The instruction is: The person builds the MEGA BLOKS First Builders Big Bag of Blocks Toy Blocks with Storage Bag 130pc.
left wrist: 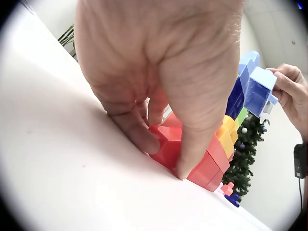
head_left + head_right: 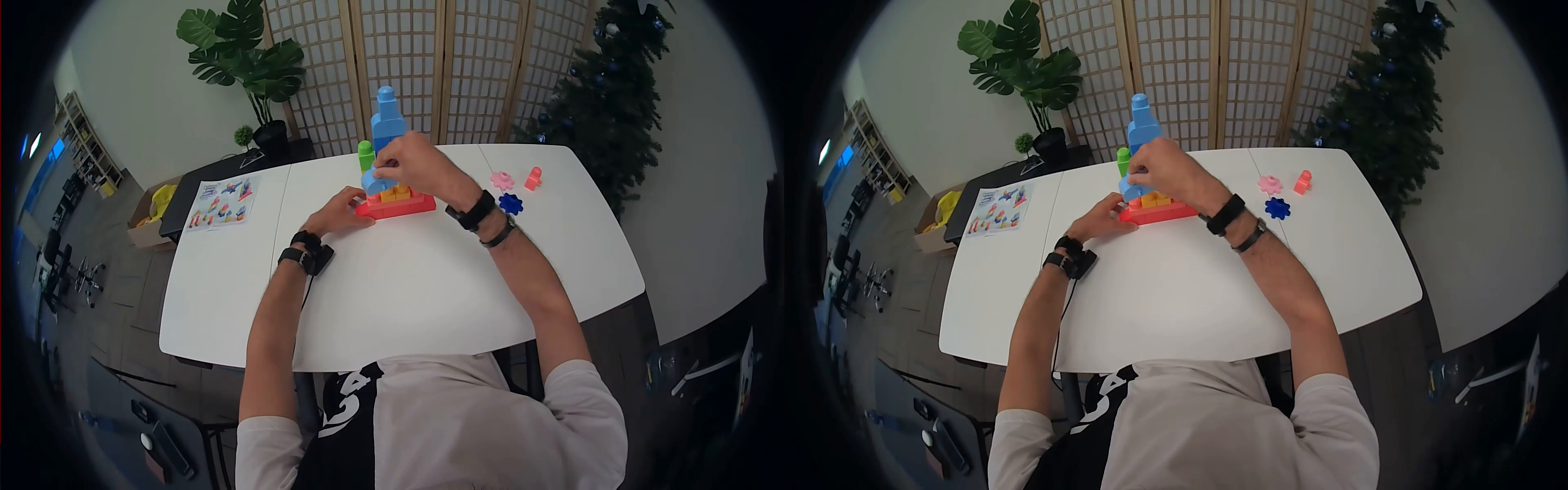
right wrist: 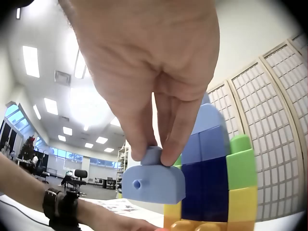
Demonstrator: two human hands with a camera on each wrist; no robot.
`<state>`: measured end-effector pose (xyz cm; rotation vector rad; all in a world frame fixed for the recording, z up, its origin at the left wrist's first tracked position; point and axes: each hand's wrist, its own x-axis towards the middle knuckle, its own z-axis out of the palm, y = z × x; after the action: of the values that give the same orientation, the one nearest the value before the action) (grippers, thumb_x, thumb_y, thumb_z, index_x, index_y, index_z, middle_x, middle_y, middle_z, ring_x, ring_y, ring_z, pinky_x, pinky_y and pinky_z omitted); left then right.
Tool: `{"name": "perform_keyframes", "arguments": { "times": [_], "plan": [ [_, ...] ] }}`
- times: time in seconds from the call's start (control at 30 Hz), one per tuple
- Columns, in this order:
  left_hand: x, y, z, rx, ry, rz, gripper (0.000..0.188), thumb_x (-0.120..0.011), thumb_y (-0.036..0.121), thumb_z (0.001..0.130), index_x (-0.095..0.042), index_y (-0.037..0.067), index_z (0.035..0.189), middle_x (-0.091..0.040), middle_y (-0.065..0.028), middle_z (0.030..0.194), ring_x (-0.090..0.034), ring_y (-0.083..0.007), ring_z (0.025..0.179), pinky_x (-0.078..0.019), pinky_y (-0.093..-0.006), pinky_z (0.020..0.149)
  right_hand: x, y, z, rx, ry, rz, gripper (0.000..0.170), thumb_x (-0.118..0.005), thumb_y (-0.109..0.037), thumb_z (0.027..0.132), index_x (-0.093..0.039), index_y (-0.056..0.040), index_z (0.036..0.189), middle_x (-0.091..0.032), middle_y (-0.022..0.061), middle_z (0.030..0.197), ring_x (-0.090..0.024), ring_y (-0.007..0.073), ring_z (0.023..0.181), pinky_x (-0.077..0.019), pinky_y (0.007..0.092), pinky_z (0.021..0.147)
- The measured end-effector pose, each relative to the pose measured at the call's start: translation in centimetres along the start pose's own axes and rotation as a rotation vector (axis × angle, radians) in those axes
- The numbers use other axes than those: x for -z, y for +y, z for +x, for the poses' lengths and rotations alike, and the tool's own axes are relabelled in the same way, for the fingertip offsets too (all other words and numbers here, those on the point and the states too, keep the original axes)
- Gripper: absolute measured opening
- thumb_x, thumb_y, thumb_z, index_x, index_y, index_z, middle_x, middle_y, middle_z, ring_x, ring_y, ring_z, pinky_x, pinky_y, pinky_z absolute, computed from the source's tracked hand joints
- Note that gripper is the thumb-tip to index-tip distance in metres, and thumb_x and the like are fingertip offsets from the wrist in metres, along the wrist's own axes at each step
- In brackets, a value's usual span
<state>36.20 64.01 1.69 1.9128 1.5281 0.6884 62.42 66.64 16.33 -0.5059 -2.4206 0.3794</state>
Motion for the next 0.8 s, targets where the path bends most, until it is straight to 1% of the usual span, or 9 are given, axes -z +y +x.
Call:
{"name": "perform_keyframes", "arguments": {
  "times": [0.03,0.07,0.1,0.23,0.3,0.43,0.57,0.7,0.8],
  "plan": [
    [0.0,0.0,0.1,0.002,-0.005,-0.029,0.081,-0.094,0.035,0.080,-0.059,0.007,0.148,-0.060,-0.0135,0.140,-0.060,-0.0272,0.122,-0.0503,-0.0403,0.110,-0.7,-0.3,0.4,0.002,-0.029,-0.052,0.022,-0.081,-0.017,0.088,-0.081,0.0029,0.097,-0.078,0.0195,0.087,-0.076,0.0305,0.078,-0.0607,0.0376,0.077],
    [0.0,-0.1,0.1,0.003,-0.006,-0.033,0.081,-0.094,0.035,0.080,-0.059,0.007,0.148,-0.060,-0.0135,0.140,-0.060,-0.0272,0.122,-0.0503,-0.0403,0.110,-1.3,-0.5,0.7,0.003,-0.059,-0.105,0.024,-0.080,-0.018,0.090,-0.081,0.0025,0.101,-0.078,0.0196,0.090,-0.076,0.0305,0.079,-0.0614,0.0376,0.078],
    [0.0,-0.3,0.3,-0.002,-0.011,-0.010,0.081,-0.094,0.035,0.080,-0.059,0.007,0.147,-0.060,-0.0133,0.138,-0.060,-0.0267,0.122,-0.0504,-0.0400,0.109,-2.0,-0.3,0.9,0.012,-0.059,-0.115,0.021,-0.078,-0.017,0.091,-0.082,0.0019,0.100,-0.078,0.0189,0.089,-0.076,0.0322,0.080,-0.0611,0.0398,0.078],
    [-0.3,-0.7,0.5,-0.018,0.009,0.027,0.081,-0.094,0.035,0.080,-0.059,0.006,0.147,-0.063,-0.0126,0.135,-0.060,-0.0255,0.121,-0.0504,-0.0394,0.109,-3.4,0.6,1.0,0.037,-0.024,-0.169,0.020,-0.078,-0.017,0.091,-0.082,0.0013,0.098,-0.077,0.0190,0.086,-0.075,0.0343,0.081,-0.0607,0.0416,0.078],
    [-0.3,-0.9,0.6,-0.012,0.004,0.015,0.081,-0.093,0.035,0.080,-0.058,0.006,0.147,-0.063,-0.0128,0.135,-0.060,-0.0256,0.122,-0.0502,-0.0394,0.109,-3.7,1.1,1.1,-0.023,-0.060,-0.205,0.018,-0.078,-0.016,0.090,-0.081,0.0012,0.096,-0.076,0.0198,0.086,-0.074,0.0358,0.082,-0.0603,0.0431,0.079],
    [-0.2,-0.9,0.6,0.033,-0.018,0.013,0.082,-0.093,0.036,0.080,-0.058,0.004,0.148,-0.064,-0.0132,0.136,-0.060,-0.0262,0.124,-0.0496,-0.0395,0.110,-4.4,1.8,1.0,-0.036,-0.067,-0.225,0.017,-0.079,-0.015,0.089,-0.081,0.0012,0.095,-0.075,0.0204,0.086,-0.074,0.0360,0.084,-0.0601,0.0433,0.079],
    [-0.1,-0.5,0.5,-0.005,-0.016,0.026,0.083,-0.092,0.036,0.081,-0.057,0.004,0.149,-0.064,-0.0133,0.136,-0.060,-0.0266,0.125,-0.0493,-0.0396,0.111,-4.8,2.0,1.0,-0.040,-0.053,-0.202,0.017,-0.079,-0.015,0.089,-0.079,0.0025,0.092,-0.075,0.0206,0.086,-0.074,0.0363,0.083,-0.0594,0.0444,0.079],
    [0.2,0.8,-0.1,0.020,-0.015,0.037,0.081,-0.092,0.035,0.081,-0.058,0.004,0.147,-0.065,-0.0133,0.135,-0.061,-0.0260,0.123,-0.0497,-0.0391,0.110,-5.1,2.1,0.3,-0.056,-0.008,-0.180,0.019,-0.078,-0.015,0.090,-0.077,0.0042,0.089,-0.074,0.0210,0.086,-0.073,0.0364,0.082,-0.0588,0.0448,0.078],
    [0.0,0.0,0.2,0.003,-0.012,0.021,0.080,-0.092,0.035,0.081,-0.059,0.004,0.146,-0.065,-0.0131,0.134,-0.061,-0.0256,0.123,-0.0501,-0.0389,0.110,-5.4,2.4,-0.4,-0.087,0.008,-0.161,0.021,-0.078,-0.017,0.091,-0.077,0.0044,0.089,-0.074,0.0211,0.086,-0.073,0.0358,0.082,-0.0588,0.0446,0.077]
  ]
}}
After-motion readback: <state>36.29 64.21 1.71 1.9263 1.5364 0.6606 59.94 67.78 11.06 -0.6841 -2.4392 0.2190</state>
